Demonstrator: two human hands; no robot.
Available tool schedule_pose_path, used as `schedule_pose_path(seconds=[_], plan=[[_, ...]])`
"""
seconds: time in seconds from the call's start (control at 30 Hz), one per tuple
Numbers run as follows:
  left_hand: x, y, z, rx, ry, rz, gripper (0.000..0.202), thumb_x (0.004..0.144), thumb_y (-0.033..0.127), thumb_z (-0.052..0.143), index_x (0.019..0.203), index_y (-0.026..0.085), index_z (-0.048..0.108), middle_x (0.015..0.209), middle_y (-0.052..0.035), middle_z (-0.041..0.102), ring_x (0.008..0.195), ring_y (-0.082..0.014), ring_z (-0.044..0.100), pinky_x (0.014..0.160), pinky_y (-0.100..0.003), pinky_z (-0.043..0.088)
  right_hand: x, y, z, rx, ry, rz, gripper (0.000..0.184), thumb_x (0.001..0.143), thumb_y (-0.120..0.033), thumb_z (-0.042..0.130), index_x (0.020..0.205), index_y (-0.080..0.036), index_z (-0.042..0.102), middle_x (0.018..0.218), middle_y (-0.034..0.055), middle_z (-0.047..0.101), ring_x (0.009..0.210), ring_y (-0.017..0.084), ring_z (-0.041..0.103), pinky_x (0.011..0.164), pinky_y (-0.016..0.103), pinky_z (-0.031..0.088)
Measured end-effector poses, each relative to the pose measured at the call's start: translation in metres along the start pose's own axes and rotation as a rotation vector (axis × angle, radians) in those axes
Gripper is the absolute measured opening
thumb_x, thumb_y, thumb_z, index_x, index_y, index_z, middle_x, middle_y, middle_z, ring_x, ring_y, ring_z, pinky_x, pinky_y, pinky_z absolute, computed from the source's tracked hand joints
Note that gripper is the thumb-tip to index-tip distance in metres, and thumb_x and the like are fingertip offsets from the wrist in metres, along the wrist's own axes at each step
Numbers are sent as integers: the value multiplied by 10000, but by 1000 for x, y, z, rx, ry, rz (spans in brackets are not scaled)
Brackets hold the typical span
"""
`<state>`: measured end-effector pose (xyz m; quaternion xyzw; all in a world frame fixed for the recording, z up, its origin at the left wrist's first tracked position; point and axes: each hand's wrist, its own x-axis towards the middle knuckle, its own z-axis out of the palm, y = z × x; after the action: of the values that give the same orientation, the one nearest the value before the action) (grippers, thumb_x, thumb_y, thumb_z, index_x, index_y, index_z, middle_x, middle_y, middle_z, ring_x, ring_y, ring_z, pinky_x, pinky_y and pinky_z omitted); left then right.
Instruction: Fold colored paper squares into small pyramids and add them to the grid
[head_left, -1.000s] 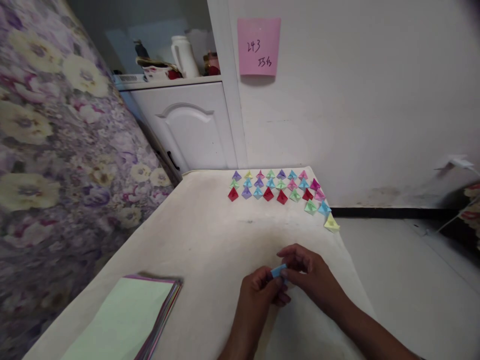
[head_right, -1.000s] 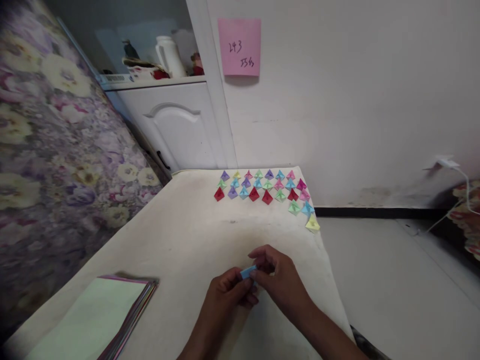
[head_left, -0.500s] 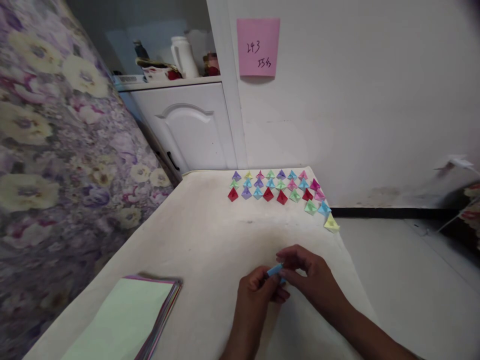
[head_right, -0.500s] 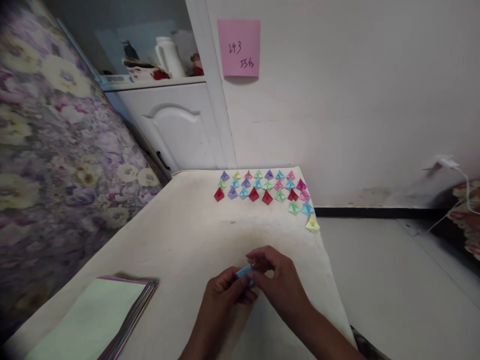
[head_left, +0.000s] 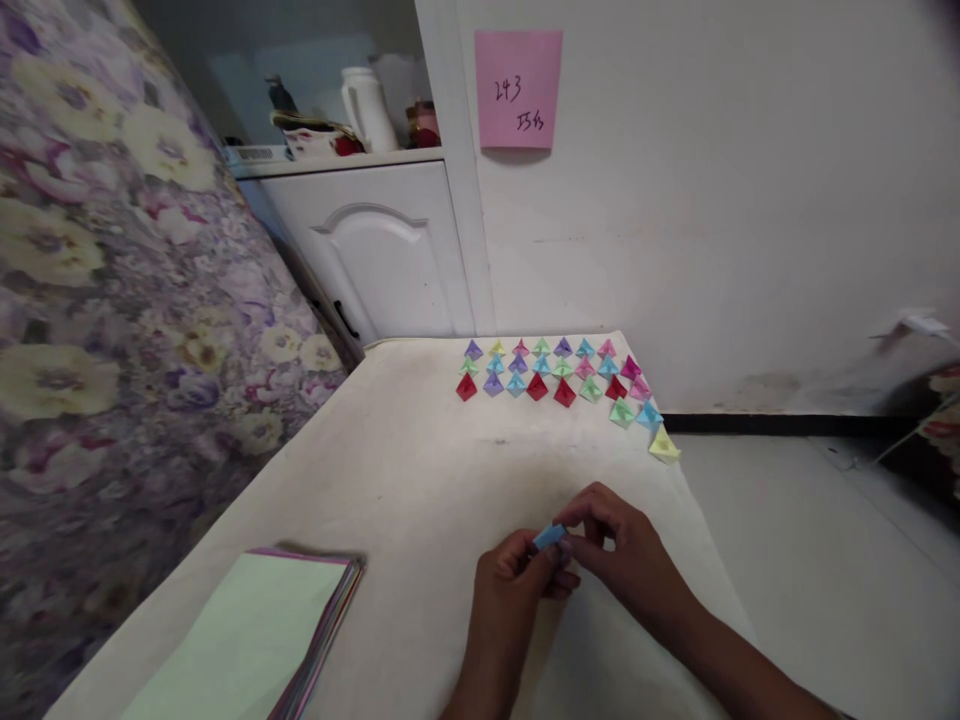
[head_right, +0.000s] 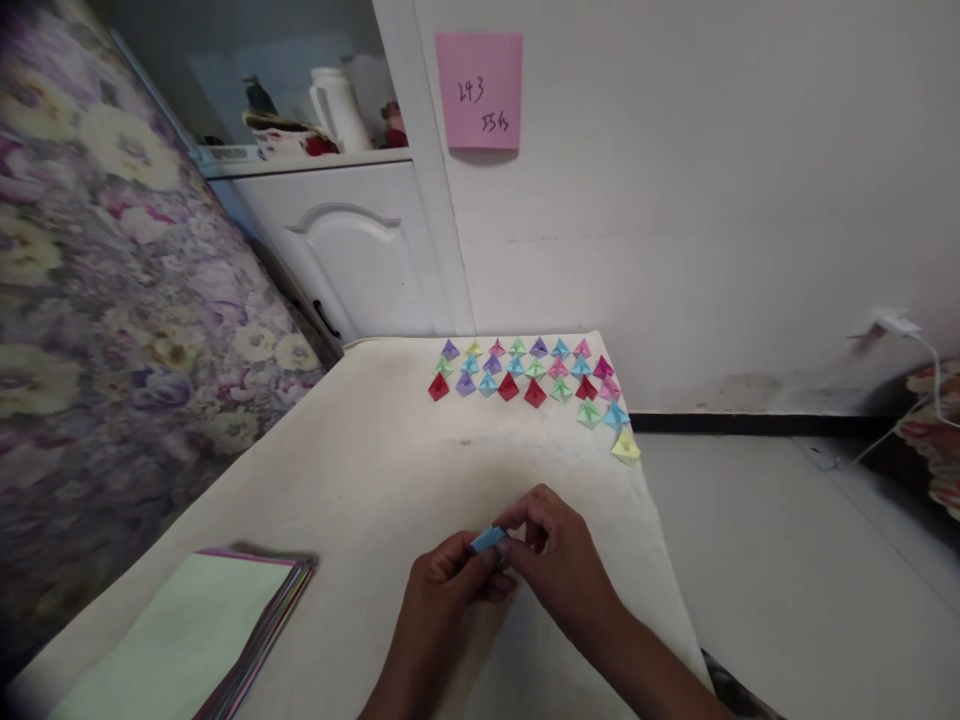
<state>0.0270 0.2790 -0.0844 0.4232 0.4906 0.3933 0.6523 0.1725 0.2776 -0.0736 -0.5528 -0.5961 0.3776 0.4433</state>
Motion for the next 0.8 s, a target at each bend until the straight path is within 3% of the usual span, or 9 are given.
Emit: schedule_pose_path(seconds=[0.4,0.6,0.8], plan=[[0,-4,1,-62,21,-10,218,675,324,692,733,116,670,614,-49,685,597,-171,648,603,-264,509,-3,4,6,-59,1,-49,78,719,-129,593,704,-198,625,732,-13,513,583,104,463,546,233,397],[-2,1,-2,-135,-14,-20,156,708,269,659,739,116,661,640,-45,682,600,-158,645,614,-263,507,-7,11,10,-91,-18,-238,123,794,-149,548,794,-221,647,798,17,525,663,123,520,547,226,422],[-2,6,-5,-176,-42,-64,163,715,253,652,773,101,669,660,-55,675,593,-140,627,599,-245,488,-8,16,10,-261,-56,-432,200,869,-182,465,886,-235,657,829,41,542,711,132,540,616,247,452]])
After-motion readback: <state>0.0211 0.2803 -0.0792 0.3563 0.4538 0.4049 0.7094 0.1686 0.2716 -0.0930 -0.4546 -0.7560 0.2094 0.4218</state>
